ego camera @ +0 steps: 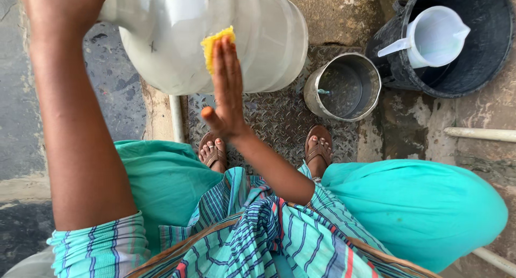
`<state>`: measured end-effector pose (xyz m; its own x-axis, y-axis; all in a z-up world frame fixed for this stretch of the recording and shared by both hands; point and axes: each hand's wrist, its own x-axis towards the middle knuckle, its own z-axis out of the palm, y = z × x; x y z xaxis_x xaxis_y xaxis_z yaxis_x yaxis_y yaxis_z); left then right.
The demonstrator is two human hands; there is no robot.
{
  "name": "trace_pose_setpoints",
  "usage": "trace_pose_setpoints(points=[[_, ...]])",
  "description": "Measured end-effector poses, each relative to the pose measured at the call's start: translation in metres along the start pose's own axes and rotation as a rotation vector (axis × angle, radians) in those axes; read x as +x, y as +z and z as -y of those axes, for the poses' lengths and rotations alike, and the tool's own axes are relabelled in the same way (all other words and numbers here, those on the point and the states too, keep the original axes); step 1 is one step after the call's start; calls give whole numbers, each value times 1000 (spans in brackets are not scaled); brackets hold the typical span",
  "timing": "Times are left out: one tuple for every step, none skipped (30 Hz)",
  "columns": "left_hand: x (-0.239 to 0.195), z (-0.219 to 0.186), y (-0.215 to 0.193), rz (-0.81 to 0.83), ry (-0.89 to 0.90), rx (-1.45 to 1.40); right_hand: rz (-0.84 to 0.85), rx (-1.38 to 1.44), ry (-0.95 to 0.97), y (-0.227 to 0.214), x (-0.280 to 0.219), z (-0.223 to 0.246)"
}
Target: The person cleans a large plastic water jug by scrubbing the inside of the neck with a toothbrush and then wiping the exterior surface with a yellow sponge.
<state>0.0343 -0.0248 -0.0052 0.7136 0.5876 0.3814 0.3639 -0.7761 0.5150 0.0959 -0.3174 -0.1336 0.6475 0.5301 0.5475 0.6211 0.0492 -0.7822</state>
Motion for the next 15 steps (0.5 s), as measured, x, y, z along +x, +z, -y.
trace_pose_setpoints(points=[[-2,2,-4,24,-28,-5,-24,-67,6,-4,0,-11],[-3,4,-7,52,-60,-22,-47,-135,11,-8,3,-32],[-4,6,-10,72,-93,-40,-98,-193,144,-13,7,-62],[-7,7,-13,82,-113,-51,-147,-250,279,-22,11,-97],[-9,8,-14,96,-137,-63,-180,-238,381,-39,13,-136],[-11,9,-16,109,-161,-74,-210,-226,485,-57,11,-172],[-10,10,-16,116,-167,-79,-219,19,606,-77,11,-205],[-9,10,-16,123,-174,-87,-226,267,722,-91,8,-228],[-9,10,-15,132,-183,-98,-232,348,881,-97,4,-244],[-10,11,-13,137,-190,-109,-241,428,1041,-102,8,-252],[-10,12,-12,141,-195,-118,-250,511,1196,-102,13,-252],[-8,13,-12,143,-201,-131,-295,427,1090,-94,14,-245],[-7,14,-12,142,-209,-118,-337,343,988,-81,19,-227],[-6,14,-12,144,-222,-101,-377,256,885,-68,27,-204],[-5,15,-11,151,-250,-80,-320,146,707,-51,28,-174]])
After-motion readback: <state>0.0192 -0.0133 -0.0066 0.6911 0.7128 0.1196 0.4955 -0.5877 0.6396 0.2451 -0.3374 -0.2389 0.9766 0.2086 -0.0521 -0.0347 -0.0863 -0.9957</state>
